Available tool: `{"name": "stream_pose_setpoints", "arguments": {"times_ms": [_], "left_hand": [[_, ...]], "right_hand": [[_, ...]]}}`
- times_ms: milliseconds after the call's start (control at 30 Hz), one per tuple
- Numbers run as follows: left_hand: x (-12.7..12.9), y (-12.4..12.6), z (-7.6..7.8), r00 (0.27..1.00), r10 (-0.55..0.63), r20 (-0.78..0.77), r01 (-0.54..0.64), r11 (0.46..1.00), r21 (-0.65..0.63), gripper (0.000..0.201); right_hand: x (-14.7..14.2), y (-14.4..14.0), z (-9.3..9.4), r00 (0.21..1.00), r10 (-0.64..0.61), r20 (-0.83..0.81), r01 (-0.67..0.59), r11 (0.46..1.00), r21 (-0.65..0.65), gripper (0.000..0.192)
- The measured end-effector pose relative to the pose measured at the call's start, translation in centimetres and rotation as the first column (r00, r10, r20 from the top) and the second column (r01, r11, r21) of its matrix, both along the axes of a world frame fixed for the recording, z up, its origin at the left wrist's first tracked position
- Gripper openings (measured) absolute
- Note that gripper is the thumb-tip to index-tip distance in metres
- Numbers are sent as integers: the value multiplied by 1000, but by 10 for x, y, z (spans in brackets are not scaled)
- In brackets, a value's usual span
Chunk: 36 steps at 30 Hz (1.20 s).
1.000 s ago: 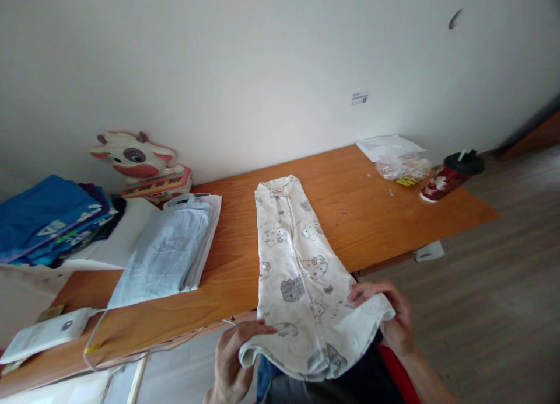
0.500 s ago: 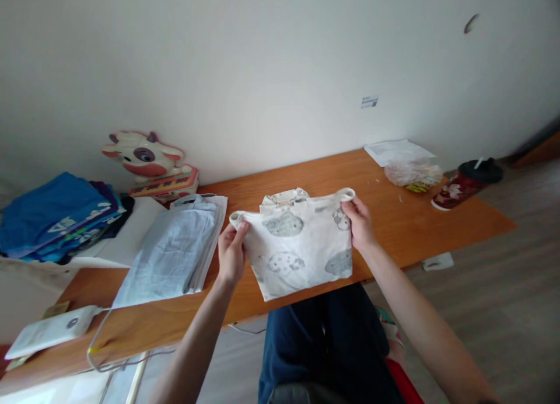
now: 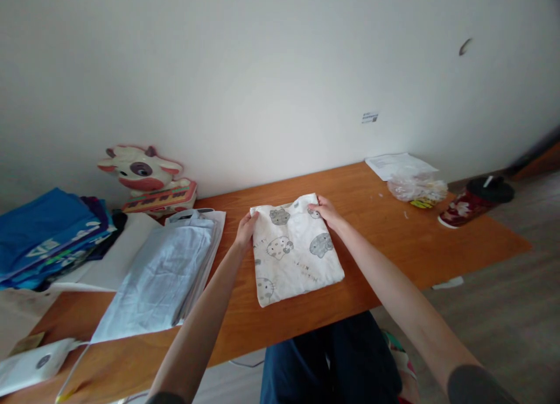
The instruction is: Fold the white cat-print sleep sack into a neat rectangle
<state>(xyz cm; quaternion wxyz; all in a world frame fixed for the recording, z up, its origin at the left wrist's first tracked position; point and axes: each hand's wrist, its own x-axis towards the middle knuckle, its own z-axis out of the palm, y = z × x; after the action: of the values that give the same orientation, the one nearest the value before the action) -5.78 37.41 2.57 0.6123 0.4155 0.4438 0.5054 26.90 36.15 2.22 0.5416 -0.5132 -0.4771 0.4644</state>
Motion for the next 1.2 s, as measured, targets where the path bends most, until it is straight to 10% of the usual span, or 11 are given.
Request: {"name": "stream_pose_setpoints", "arguments": {"times_ms": [433,667,867,1033,1200], "left_hand": [[-15,25,-8,956,-249,153,258,965,-43,56],[-4,19,-31,992,127,-9,-122,967,224,82],[-4,24,-39,966,232,-117,-175,914,365,38],[-4,27,-36,967,150,-205,-79,945,316,5],[-15,29,-25,979,-64,-192,98,979,176,34]], "right_hand": [[9,26,-35,954,-167,250,144,984,108,16],[4,20,-39,947,-219,236,177,967,185,33],[1,16,-45,924,-311,224,248,931,269,37],[1,11,-40,939,-205,277,121,949,291,5],[3,4,-28,953,-199,229,127,947,295,27]]}}
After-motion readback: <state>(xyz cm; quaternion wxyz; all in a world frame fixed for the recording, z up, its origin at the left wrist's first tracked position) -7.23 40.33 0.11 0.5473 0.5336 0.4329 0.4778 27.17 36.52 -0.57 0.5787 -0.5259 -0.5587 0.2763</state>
